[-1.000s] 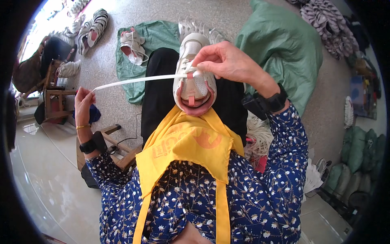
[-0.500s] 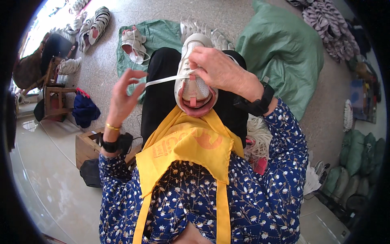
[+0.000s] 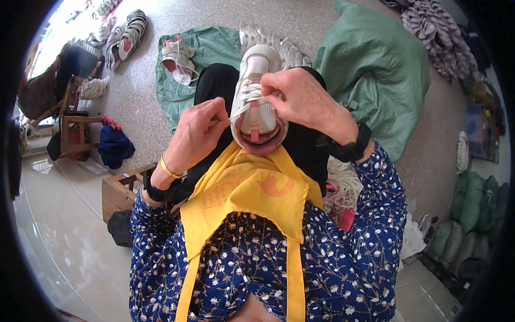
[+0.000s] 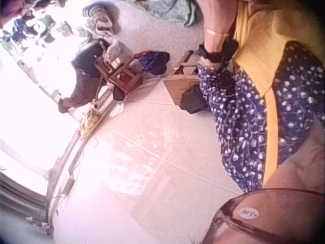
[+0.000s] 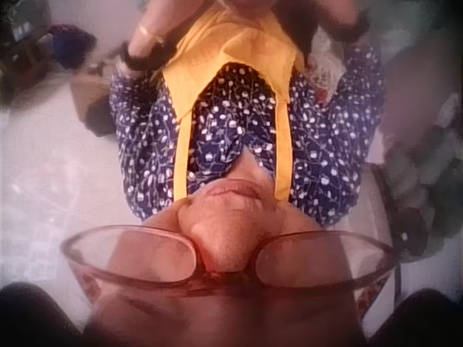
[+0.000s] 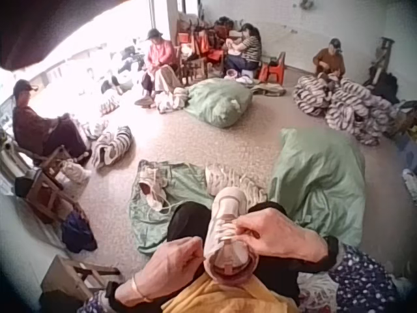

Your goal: The person sits on the floor and laces a white sneaker by hand, threading the laces through the eyelets and tying them. They handle multiple shoes, picking up a stack and then focusing on one shoe to complete the lacing process.

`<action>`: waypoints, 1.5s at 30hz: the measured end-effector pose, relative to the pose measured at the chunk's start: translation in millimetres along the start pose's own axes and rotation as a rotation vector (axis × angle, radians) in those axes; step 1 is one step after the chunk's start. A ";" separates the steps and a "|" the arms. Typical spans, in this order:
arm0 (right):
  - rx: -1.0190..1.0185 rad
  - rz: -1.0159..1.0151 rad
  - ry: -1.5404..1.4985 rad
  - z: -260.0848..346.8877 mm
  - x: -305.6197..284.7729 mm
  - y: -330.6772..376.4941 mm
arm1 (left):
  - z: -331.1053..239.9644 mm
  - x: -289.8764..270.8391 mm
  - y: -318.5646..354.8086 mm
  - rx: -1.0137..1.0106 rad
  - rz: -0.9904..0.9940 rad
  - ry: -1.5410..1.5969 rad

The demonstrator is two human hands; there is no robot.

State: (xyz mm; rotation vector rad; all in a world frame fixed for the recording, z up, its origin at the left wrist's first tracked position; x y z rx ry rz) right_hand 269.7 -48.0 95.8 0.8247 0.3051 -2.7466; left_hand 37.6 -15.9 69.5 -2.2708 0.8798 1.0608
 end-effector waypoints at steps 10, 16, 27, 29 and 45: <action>-0.290 -0.132 0.442 38.7 -9.5 35.9 | -22.3 5.4 -32.1 0.184 -0.220 0.065; -0.299 -0.240 0.425 49.3 -15.4 57.7 | -27.2 24.3 -57.1 0.086 0.117 0.336; 0.110 -0.499 0.134 3.5 -33.8 112.0 | 22.4 -44.2 -34.1 -0.156 0.049 0.737; 0.076 -0.501 0.218 -1.4 -35.2 113.8 | 34.0 -47.7 -28.0 -0.172 0.044 0.752; 0.051 -0.469 0.119 7.9 -15.0 79.6 | 110.0 -38.9 -9.1 -0.365 -0.074 0.179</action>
Point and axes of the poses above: each hand's wrist, its own y-axis away from the middle knuckle, its own x-axis out of the palm, z = x × y, the point moved 3 cm from there along -y, towards the middle knuckle, and after that the axes turned 14 degrees about -y, right-handed, at the moved point
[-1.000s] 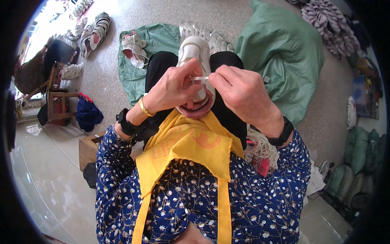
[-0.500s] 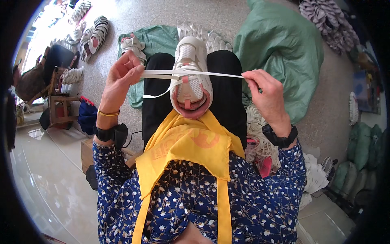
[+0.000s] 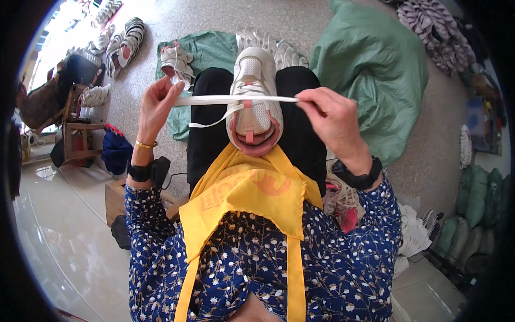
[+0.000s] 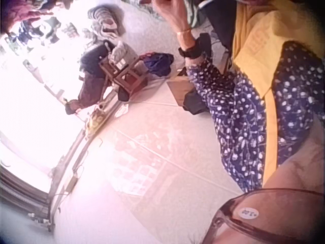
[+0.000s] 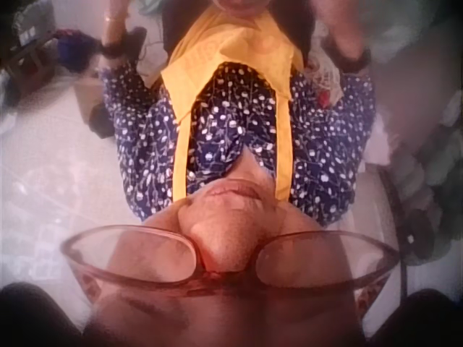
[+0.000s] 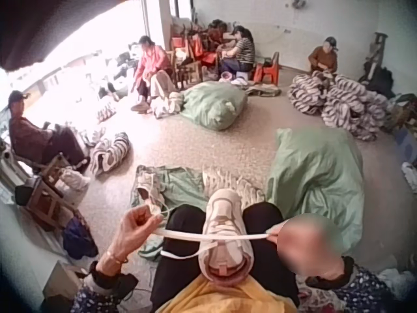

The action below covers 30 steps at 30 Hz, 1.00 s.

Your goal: The person sits on the floor and laces a white sneaker by hand, threading the laces through the eyelets and tying them. They handle multiple shoes, picking up a stack and then focusing on one shoe to complete the lacing process.

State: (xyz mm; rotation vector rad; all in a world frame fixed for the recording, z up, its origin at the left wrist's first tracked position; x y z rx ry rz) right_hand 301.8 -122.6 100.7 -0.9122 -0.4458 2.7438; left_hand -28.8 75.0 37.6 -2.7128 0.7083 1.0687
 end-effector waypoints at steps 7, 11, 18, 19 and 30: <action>-0.184 0.136 -0.142 16.3 51.7 -17.8 | -74.1 22.8 19.0 0.286 -0.098 -0.241; -0.222 0.146 -0.145 24.5 58.2 -23.5 | -106.0 60.3 26.6 0.365 0.151 0.183; -0.104 0.136 -0.199 20.6 61.4 -16.4 | -83.8 77.8 24.6 0.184 0.303 0.318; -0.055 0.155 -0.200 18.6 60.7 -13.9 | -81.8 76.8 24.5 0.151 0.299 0.334; -0.431 0.360 0.054 18.1 80.7 4.9 | -91.5 76.7 29.8 0.085 0.139 0.143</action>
Point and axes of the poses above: each hand's wrist, its own y-axis away from the middle knuckle, its own x-axis out of the palm, z = x × y, the point moved 3 cm from there along -y, towards the middle knuckle, and after that the axes turned 14 degrees about -y, right-handed, at the moved point
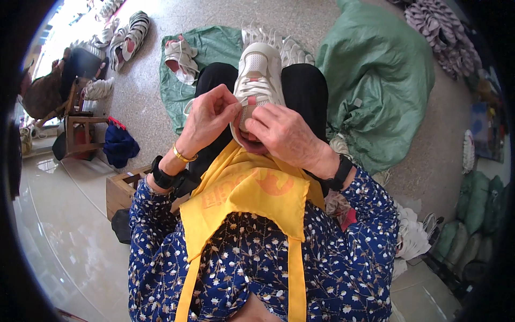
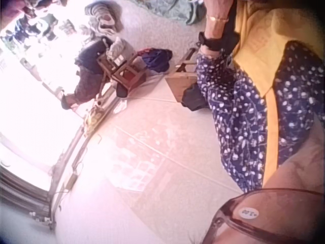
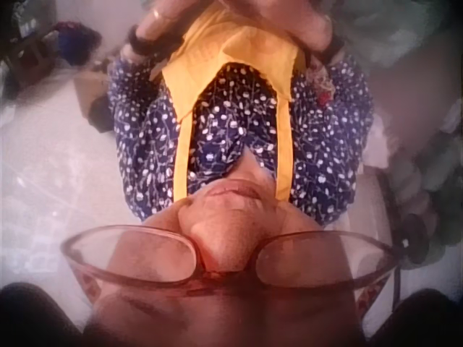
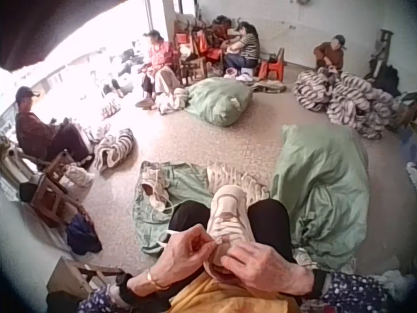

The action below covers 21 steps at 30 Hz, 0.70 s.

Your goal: The person sits on the floor and laces a white sneaker by hand, threading the laces through the eyelets and tying them. They handle multiple shoes, picking up a stack and then focusing on one shoe to complete the lacing process.

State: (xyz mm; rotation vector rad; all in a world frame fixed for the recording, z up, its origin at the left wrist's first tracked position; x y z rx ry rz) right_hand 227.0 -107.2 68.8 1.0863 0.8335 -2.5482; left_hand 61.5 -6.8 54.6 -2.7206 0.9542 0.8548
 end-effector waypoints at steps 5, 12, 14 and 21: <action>-0.113 -0.019 -0.029 -1.5 -1.1 3.9 | -1.5 1.5 0.2 0.023 -0.022 -0.092; -0.116 -0.126 -0.054 1.2 -11.2 1.5 | -1.8 2.0 -8.9 0.123 -0.021 -0.201; -0.108 -0.136 -0.060 2.2 -10.2 -0.1 | -1.7 -0.1 -9.2 0.151 -0.010 -0.224; -0.099 -0.138 -0.075 1.7 -10.7 -1.0 | -3.8 -1.2 -11.0 0.241 0.016 -0.180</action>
Point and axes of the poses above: each hand's wrist, its own y-axis away from the middle knuckle, its own x-axis out of the palm, z = x × y, the point moved 3 cm from there along -y, towards the middle knuckle, and after that the axes turned 14 degrees about -y, right-handed, at the moved point
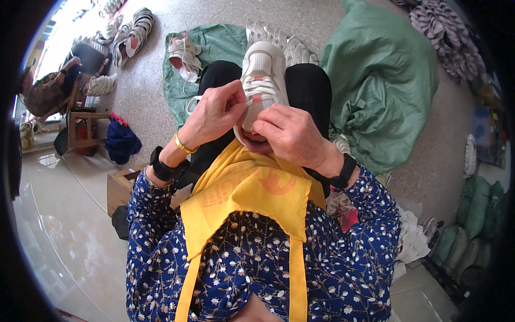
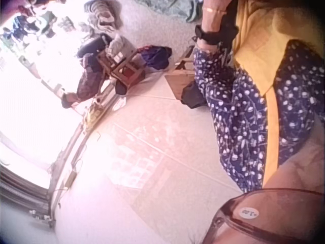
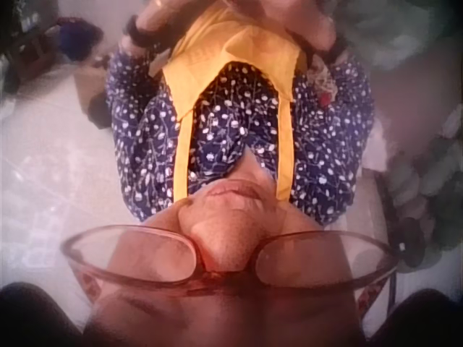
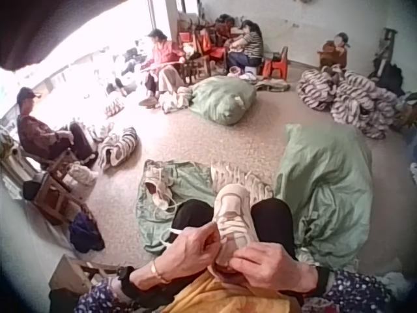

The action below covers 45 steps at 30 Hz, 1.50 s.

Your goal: The person sits on the floor and laces a white sneaker by hand, threading the laces through the eyelets and tying them. They handle multiple shoes, picking up a stack and then focusing on one shoe to complete the lacing process.

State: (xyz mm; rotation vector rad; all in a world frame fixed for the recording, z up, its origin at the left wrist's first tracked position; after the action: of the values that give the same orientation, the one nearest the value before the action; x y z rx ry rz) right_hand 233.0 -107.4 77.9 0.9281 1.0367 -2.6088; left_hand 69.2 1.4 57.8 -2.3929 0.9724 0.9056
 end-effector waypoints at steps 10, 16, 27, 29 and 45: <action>0.189 -0.076 -0.193 -7.1 -1.6 3.4 | 9.4 12.3 -6.5 -0.060 0.081 0.139; 0.591 -0.211 -0.201 -22.7 -9.7 -2.7 | 14.0 19.9 -3.8 -0.124 0.047 0.253; 0.847 -0.159 -0.330 -49.6 -0.2 3.0 | 17.3 39.2 -1.6 -0.200 0.006 0.244; 0.855 -0.193 -0.413 -53.9 1.6 8.4 | 16.4 43.6 -0.6 -0.171 -0.078 0.179; 0.765 -0.624 -1.003 -45.5 -79.3 25.2 | -6.3 -18.3 8.4 0.098 -0.357 -0.355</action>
State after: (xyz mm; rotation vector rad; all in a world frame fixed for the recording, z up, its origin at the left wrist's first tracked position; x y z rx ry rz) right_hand 327.1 -100.0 87.0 -0.8050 0.0149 -3.3074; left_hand 55.7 0.6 74.0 -2.1283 0.4288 1.0641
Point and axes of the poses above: each hand's wrist, its own y-axis away from the middle knuckle, its own x-axis out of the palm, z = x × y, the point moved 3 cm from there along -y, towards the middle knuckle, and after that the axes turned 14 degrees about -y, right-handed, at the moved point
